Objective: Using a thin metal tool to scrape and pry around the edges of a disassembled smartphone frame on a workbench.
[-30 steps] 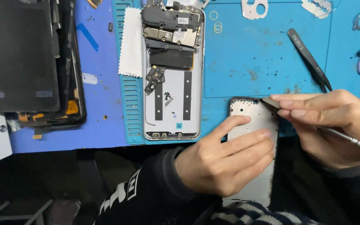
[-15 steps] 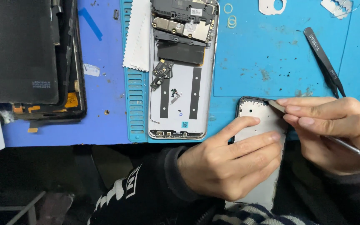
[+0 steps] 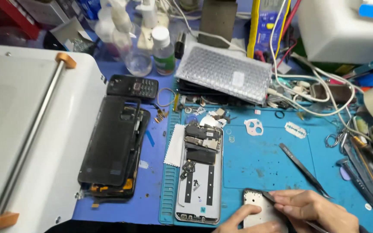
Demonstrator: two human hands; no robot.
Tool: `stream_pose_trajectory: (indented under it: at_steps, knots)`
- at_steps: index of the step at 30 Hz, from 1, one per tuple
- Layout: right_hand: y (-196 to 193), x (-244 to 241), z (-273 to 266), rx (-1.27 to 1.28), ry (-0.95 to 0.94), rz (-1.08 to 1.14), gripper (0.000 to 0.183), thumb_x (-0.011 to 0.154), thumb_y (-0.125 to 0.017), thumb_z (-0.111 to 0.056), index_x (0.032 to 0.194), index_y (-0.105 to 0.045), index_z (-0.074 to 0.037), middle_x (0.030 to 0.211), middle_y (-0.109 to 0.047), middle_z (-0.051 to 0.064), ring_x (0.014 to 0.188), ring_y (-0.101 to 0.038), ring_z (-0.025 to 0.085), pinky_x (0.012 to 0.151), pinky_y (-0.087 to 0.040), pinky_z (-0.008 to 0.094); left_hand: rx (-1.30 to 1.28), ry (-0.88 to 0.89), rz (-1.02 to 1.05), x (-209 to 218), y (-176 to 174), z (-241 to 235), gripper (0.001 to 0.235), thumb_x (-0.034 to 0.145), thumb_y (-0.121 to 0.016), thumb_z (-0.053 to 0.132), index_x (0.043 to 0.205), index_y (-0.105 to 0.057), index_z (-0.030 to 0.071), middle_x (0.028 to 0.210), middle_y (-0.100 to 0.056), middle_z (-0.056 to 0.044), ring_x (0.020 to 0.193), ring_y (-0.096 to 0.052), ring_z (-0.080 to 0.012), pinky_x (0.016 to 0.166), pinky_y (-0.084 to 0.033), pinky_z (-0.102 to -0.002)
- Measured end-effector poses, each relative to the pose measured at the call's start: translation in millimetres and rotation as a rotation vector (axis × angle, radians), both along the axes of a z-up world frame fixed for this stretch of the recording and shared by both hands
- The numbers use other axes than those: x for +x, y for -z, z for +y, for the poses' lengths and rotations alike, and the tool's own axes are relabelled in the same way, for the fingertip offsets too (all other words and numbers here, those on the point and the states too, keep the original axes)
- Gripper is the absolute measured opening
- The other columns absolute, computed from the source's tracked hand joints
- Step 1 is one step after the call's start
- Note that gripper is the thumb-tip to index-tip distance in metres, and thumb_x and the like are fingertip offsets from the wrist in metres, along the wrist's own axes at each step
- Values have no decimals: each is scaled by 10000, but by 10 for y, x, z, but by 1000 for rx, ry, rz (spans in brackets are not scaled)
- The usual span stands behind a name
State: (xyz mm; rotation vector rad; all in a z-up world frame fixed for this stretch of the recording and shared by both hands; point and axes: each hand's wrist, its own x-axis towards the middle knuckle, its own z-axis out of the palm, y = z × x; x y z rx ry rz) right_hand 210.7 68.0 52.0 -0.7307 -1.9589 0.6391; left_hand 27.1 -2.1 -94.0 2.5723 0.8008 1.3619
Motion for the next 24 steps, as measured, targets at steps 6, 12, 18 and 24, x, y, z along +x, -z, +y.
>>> stream_pose_trajectory:
  at_steps: [6,12,18,24]
  knots:
    - [25,85,-52,-93,33,-98,143,766,-758,81,840,-696,-24,911,-762,124,1009,-819,293,924,-655,392,-320,100,-117,142,311,22,345,1077,-632,13,1422,-647,31,1366,-697,-73,1350,-654,-265,1246,-444,-432]
    - [-16,90,-45,-77,14,-131,144,770,-749,77,866,-713,-24,930,-796,120,1026,-822,264,938,-651,378,-418,141,-167,164,365,31,369,1075,-623,21,1441,-647,60,1372,-691,-82,1343,-653,-276,1241,-419,-419]
    - [-87,76,-5,-81,1,-120,150,769,-775,52,859,-688,-31,932,-792,118,1036,-823,275,929,-657,375,-460,182,-141,-1,83,12,376,1095,-592,37,1468,-628,26,1402,-690,-82,1358,-649,-262,1278,-392,-441]
    - [-44,78,-31,-88,43,-126,145,785,-767,46,852,-676,-46,956,-797,120,1042,-818,274,935,-651,371,-429,185,-134,-44,-24,34,373,1107,-585,56,1476,-617,7,1421,-674,-96,1392,-629,-283,1274,-406,-456]
